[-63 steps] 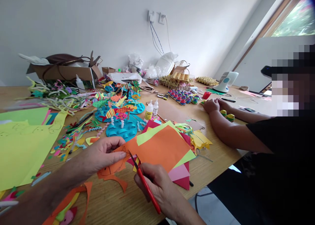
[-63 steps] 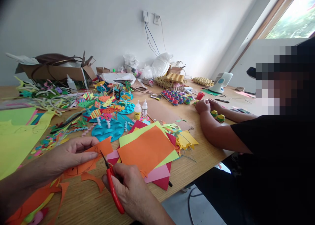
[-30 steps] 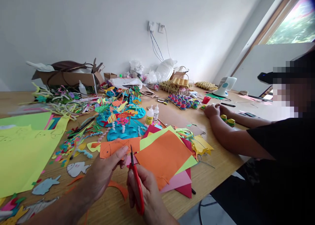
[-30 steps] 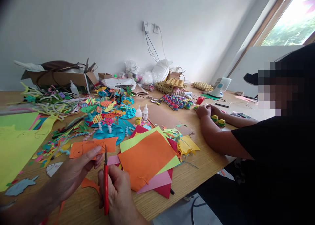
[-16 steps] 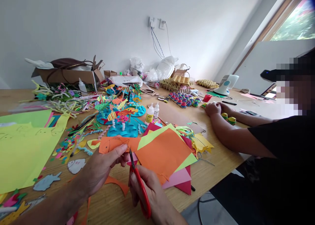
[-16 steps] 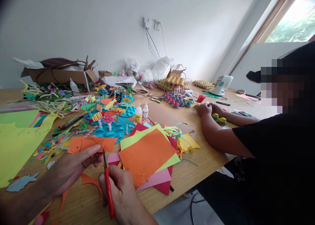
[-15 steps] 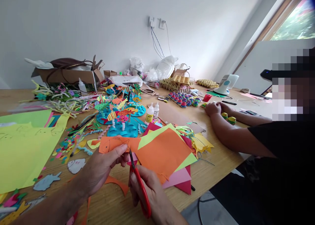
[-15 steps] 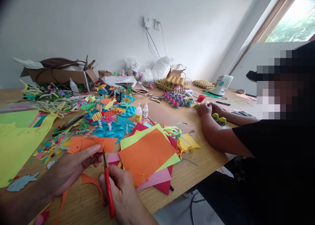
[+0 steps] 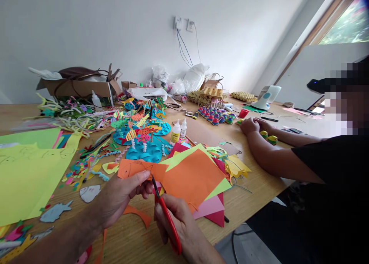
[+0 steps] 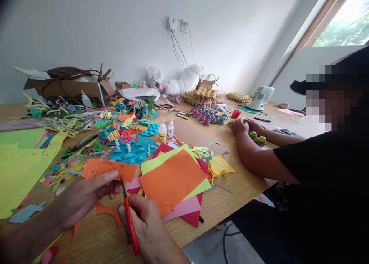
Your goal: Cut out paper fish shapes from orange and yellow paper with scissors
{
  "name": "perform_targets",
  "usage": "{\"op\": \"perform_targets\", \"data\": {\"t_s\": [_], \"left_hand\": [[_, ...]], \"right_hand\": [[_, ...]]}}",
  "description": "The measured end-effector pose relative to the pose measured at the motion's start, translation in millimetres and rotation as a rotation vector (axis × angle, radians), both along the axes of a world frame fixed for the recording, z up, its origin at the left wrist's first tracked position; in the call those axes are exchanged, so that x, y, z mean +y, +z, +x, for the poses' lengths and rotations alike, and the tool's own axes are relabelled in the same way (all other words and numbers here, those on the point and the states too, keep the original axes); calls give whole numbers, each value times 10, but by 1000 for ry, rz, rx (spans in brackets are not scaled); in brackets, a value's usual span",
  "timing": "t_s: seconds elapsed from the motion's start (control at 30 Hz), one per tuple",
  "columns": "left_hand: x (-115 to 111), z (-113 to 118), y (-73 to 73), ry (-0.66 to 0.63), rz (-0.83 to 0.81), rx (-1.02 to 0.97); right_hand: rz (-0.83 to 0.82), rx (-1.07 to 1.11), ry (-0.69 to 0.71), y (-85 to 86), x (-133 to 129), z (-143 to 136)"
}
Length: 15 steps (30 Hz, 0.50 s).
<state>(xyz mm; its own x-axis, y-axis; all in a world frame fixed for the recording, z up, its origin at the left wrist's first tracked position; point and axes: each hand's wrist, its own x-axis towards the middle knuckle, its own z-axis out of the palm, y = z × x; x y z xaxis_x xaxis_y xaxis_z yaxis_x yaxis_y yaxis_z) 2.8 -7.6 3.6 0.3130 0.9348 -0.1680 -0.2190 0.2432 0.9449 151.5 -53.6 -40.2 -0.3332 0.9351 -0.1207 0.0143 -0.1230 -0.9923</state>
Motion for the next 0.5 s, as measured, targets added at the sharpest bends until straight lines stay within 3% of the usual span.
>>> {"op": "perform_targets", "data": {"t_s": [0.23, 0.5], "left_hand": [[15, -12, -20, -7, -14, 16], [-6, -6, 59, -22, 42, 65]], "right_hand": [[14, 25, 19, -66, -1, 29], [38, -65, 16, -113, -7, 63]]}}
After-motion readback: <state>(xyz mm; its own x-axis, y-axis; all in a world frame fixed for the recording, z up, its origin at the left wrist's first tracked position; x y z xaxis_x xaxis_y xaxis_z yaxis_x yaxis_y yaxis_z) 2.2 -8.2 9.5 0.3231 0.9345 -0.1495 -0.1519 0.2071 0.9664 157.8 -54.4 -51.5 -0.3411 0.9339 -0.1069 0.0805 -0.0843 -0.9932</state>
